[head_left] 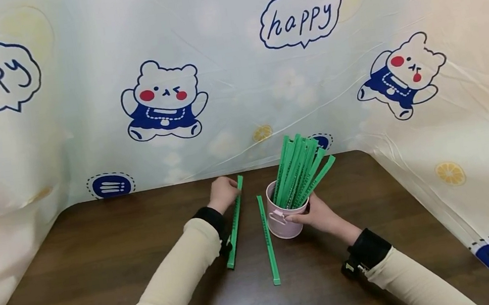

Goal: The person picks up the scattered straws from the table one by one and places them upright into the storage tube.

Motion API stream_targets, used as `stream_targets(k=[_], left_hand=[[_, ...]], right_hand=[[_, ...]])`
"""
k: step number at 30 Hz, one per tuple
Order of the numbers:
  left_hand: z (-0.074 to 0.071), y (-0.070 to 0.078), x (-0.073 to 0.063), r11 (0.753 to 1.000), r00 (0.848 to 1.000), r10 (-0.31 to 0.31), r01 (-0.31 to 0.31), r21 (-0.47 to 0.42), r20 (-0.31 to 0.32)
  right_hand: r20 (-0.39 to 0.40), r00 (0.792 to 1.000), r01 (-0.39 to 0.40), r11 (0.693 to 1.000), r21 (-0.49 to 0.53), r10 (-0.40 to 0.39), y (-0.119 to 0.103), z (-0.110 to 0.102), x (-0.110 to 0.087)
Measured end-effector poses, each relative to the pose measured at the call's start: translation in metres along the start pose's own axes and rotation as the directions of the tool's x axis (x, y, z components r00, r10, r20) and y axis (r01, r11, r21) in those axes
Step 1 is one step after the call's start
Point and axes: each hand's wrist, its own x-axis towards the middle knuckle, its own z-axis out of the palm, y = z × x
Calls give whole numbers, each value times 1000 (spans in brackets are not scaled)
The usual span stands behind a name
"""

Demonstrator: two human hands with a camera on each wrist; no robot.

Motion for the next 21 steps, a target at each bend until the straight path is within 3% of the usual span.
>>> stream_targets(k=[4, 9, 16, 21], left_hand=[[-30, 12, 3, 998, 999, 50, -50, -26, -16], [-58, 33, 8, 987, 987, 132, -140, -83, -92], [-81, 65, 8, 963, 956, 236, -254, -87, -177], [-93, 97, 2, 934, 932, 294, -327, -142, -210]], right_hand=[[2, 1000, -2, 1000, 10, 2, 0, 0, 0], [-1, 1000, -3, 1000, 19, 3, 1, -1, 1], [2, 1000, 4, 1000, 2, -4, 2, 0, 0], [1, 1000, 1, 1000, 15, -1, 2, 0, 1]])
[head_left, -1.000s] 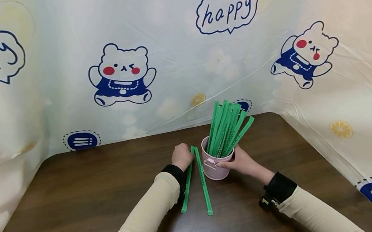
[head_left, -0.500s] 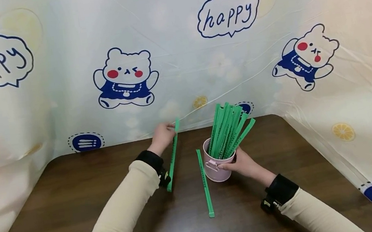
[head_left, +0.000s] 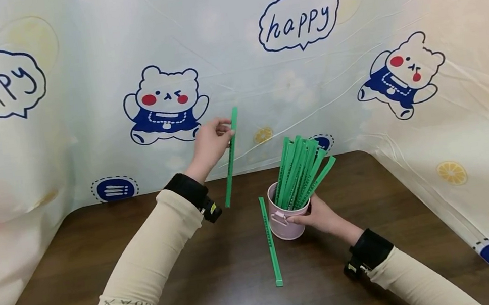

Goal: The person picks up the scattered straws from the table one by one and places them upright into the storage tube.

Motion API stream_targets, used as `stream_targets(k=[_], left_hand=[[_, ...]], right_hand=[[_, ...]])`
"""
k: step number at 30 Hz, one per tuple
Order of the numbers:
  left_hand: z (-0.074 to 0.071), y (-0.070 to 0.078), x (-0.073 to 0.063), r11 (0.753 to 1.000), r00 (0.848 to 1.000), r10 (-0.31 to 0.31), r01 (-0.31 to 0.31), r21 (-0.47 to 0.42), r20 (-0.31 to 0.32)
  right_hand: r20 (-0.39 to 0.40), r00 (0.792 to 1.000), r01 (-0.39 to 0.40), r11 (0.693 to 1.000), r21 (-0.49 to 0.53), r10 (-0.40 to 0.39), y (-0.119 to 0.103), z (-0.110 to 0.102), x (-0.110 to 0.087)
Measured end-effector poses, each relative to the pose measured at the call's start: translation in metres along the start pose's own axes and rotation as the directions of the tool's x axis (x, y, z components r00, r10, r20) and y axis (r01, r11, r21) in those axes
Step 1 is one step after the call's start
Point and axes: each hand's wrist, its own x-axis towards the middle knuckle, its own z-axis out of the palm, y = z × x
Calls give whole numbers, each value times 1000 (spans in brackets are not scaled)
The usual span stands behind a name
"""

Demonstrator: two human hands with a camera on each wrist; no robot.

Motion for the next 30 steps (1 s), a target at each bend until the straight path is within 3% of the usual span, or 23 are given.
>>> stream_targets(k=[7, 14, 23, 30], left_hand=[[9, 50, -1, 988, 995, 97, -99, -122, -16], [33, 74, -9, 969, 982, 188, -188, -160, -12], [71, 73, -25, 961, 967, 246, -235, -144, 67], [97, 55, -35, 971, 970, 205, -184, -155, 133]], right_hand=[[0, 1000, 24, 1000, -5, -24, -1, -1, -1], [0, 999, 43, 999, -5, -43, -1, -3, -1], [-10, 999, 45, 999, -13, -45, 1, -3, -4], [1, 998, 62, 998, -9, -62, 0, -2, -2]])
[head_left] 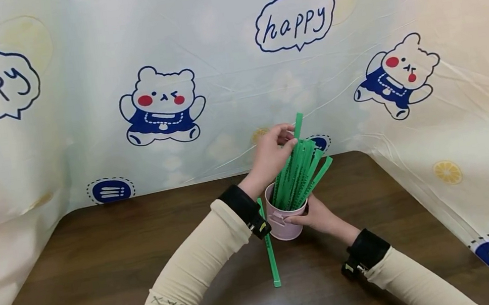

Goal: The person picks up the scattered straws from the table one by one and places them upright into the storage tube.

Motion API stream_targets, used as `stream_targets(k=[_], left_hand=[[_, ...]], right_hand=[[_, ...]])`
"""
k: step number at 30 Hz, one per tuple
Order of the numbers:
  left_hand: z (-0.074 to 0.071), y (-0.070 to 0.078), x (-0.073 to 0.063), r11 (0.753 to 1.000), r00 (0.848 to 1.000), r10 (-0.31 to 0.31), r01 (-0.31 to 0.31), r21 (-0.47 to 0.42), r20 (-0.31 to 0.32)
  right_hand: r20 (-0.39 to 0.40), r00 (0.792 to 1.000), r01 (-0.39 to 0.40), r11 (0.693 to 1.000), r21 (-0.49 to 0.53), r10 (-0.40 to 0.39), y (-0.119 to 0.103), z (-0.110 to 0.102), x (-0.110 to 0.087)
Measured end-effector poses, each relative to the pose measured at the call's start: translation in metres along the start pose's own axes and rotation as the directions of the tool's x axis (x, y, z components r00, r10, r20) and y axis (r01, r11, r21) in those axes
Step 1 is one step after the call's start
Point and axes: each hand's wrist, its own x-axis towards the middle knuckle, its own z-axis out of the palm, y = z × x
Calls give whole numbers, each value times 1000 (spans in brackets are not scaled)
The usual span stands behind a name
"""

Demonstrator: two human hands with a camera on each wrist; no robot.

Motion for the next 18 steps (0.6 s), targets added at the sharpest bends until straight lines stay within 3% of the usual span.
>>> stream_targets(k=[8, 18], left_hand=[[22, -36, -10, 999, 998, -2, -1, 53, 69], [36, -61, -14, 997, 993, -43, 35, 74, 105]], right_hand=[[14, 997, 80, 997, 24, -80, 5, 2, 1], [32, 999, -10, 1000, 23, 10, 5, -2, 2]])
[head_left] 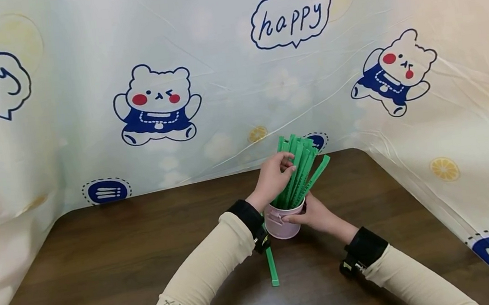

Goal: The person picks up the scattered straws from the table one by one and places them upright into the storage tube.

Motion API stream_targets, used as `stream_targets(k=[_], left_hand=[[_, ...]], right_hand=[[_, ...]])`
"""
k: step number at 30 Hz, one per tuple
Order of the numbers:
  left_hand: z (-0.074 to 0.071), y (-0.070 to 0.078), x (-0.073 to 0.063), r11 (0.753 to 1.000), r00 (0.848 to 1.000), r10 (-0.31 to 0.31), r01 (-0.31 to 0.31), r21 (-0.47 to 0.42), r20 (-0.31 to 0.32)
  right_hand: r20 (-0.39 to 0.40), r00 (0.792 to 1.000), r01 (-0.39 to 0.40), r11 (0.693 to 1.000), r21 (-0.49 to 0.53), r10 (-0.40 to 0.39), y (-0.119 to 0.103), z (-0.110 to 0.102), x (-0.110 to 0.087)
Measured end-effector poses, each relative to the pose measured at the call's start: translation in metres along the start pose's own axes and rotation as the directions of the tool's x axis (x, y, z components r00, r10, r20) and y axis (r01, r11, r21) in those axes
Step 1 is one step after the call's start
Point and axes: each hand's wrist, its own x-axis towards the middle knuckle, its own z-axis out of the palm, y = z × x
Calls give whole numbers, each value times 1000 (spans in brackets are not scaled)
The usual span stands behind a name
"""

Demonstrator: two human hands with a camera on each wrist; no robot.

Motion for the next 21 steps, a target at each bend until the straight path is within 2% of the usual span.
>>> stream_targets(k=[8, 12, 16, 21], left_hand=[[3, 1, -2, 999, 999, -32, 32, 0, 17], [-1, 2, -5, 999, 999, -51, 51, -4, 8], [-16, 8, -4, 997, 998, -59, 59, -51, -1], [-49, 22, 2, 996, 999, -32, 28, -88, -43]], right_hand=[[-1, 1000, -8, 999, 42, 8, -5, 0, 0], [5, 1000, -4, 999, 40, 4, -7, 1, 0], [-10, 1000, -15, 1000, 23, 15, -6, 1, 0], [-39, 999, -24, 1000, -14, 24, -2, 1, 0]])
